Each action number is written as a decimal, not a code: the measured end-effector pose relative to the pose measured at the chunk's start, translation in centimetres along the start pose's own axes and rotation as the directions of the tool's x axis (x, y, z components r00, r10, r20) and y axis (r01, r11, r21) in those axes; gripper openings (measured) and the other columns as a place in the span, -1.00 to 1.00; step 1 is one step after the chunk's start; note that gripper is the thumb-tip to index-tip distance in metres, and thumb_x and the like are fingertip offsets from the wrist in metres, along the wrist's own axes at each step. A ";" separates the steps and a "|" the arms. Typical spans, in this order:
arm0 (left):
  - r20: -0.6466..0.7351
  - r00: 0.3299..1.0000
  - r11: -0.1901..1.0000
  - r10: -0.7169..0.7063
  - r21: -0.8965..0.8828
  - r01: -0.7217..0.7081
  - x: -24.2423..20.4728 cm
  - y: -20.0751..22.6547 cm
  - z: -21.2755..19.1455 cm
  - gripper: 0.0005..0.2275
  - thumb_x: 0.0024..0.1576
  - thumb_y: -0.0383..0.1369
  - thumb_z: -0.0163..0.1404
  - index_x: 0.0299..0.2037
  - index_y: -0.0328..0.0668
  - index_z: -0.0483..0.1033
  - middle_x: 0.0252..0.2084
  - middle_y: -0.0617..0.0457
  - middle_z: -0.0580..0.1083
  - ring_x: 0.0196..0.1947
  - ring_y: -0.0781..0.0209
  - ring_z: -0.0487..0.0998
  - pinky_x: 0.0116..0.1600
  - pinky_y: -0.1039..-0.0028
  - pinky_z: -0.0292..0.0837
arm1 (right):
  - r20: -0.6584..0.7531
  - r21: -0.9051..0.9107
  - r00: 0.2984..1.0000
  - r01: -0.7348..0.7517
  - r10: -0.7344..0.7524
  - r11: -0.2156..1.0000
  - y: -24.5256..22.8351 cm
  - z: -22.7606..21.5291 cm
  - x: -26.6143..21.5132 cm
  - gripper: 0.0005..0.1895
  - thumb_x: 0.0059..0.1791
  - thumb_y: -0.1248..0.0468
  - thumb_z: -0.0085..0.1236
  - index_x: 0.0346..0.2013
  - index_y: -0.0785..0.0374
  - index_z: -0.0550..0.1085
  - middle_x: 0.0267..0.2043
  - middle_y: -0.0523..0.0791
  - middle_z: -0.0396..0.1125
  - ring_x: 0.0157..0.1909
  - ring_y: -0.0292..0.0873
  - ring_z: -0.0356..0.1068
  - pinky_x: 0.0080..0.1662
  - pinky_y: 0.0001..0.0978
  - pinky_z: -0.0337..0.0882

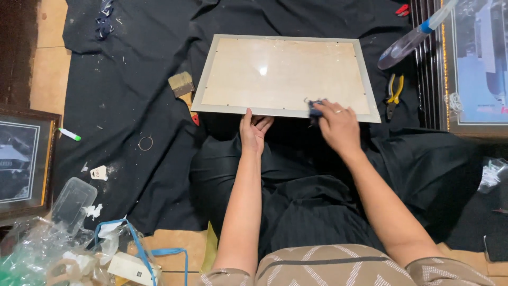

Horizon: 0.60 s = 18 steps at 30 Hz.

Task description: Polishing and cleaning the glass of a picture frame using a cleaning spray and a cloth.

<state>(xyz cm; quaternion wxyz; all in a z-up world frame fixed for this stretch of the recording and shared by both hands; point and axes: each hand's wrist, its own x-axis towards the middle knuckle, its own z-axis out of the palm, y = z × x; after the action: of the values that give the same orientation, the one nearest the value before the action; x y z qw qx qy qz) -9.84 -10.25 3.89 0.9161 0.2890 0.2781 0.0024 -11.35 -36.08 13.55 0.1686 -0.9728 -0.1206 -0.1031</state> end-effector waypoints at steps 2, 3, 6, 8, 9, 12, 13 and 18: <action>0.000 1.000 1.000 -0.005 -0.002 0.005 -0.6 0.2 0.4 -0.65 0.25 -0.10 0.07 0.11 0.00 0.33 -0.12 -0.20 0.50 -0.03 -0.39 0.58 0.16 -0.13 0.53 | -0.094 -0.117 0.995 -0.037 0.026 0.992 4.9 0.6 -0.3 -0.60 0.04 0.20 0.00 0.15 -0.16 0.56 0.13 -0.17 0.47 0.15 0.03 0.46 0.16 0.06 0.30; 0.008 1.000 1.000 -0.011 -0.003 0.011 -0.7 0.3 0.8 -0.66 0.25 -0.09 0.06 0.11 -0.01 0.32 -0.11 -0.21 0.49 -0.02 -0.40 0.57 0.17 -0.13 0.53 | -0.197 -0.230 0.979 -0.087 0.041 0.969 7.5 0.8 -0.4 -0.63 0.04 0.21 0.04 0.11 -0.10 0.60 0.05 -0.16 0.51 0.08 -0.03 0.51 0.08 -0.05 0.35; 0.020 0.999 0.998 -0.046 -0.037 0.046 -0.8 0.0 1.0 -0.56 0.22 0.04 0.05 0.11 -0.05 0.32 -0.04 -0.22 0.47 0.06 -0.41 0.53 0.22 -0.14 0.48 | -0.248 -0.231 0.962 -0.171 0.112 0.958 8.3 2.5 -0.4 -0.65 0.08 0.19 0.06 0.14 -0.09 0.58 0.13 -0.15 0.48 0.16 -0.02 0.44 0.18 0.06 0.26; 0.015 0.999 0.996 -0.052 -0.067 0.053 -2.4 1.4 2.7 -0.42 0.17 0.22 -0.05 0.15 -0.07 0.30 -0.03 -0.25 0.46 0.10 -0.43 0.50 0.25 -0.15 0.44 | -0.171 -0.123 0.981 -0.119 0.097 0.985 4.9 3.0 0.1 -0.64 0.06 0.20 0.05 0.15 -0.10 0.57 0.16 -0.12 0.46 0.20 0.06 0.41 0.20 0.14 0.25; 0.013 0.998 0.994 -0.055 -0.095 0.056 -3.1 2.2 3.5 -0.27 0.12 0.39 -0.15 0.18 -0.08 0.27 -0.02 -0.28 0.45 0.14 -0.46 0.46 0.29 -0.17 0.41 | -0.098 -0.008 0.993 -0.072 0.071 0.997 3.1 3.3 0.4 -0.61 0.05 0.21 0.04 0.16 -0.10 0.56 0.20 -0.09 0.45 0.23 0.14 0.39 0.21 0.22 0.24; 0.009 0.996 0.986 -0.090 -0.139 0.091 -2.6 1.9 2.9 -0.25 0.09 0.48 -0.34 0.09 -0.01 0.30 -0.01 -0.31 0.43 0.21 -0.44 0.41 0.34 -0.12 0.31 | -0.031 0.118 0.998 0.066 -0.063 0.991 -2.0 4.1 1.6 -0.55 0.02 0.20 0.05 0.20 -0.21 0.52 0.24 -0.17 0.41 0.25 0.13 0.38 0.25 0.15 0.24; 0.003 0.997 0.986 -0.083 -0.143 0.082 -2.4 1.6 2.6 -0.25 0.09 0.48 -0.34 0.09 -0.01 0.30 -0.01 -0.31 0.43 0.21 -0.44 0.41 0.34 -0.12 0.31 | -0.029 0.123 0.997 0.074 -0.071 0.990 -3.6 4.5 2.5 -0.55 0.02 0.20 0.05 0.20 -0.21 0.52 0.24 -0.17 0.41 0.25 0.13 0.38 0.25 0.15 0.24; 0.004 0.993 0.980 -0.118 -0.159 0.117 -1.0 0.6 1.4 -0.24 0.02 0.55 -0.36 0.03 0.10 0.34 -0.04 -0.18 0.48 0.11 -0.27 0.52 0.24 0.00 0.44 | 0.023 0.356 0.921 0.355 -0.388 0.864 -12.6 6.4 7.4 -0.60 0.04 0.26 0.07 0.18 -0.08 0.50 0.23 -0.12 0.41 0.22 0.17 0.40 0.22 0.06 0.31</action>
<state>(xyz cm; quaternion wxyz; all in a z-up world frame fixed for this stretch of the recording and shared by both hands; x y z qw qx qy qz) -9.92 -10.62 5.66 0.9340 0.1979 0.2960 -0.0289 -6.72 -20.81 13.28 0.3076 -0.8901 -0.3300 -0.0648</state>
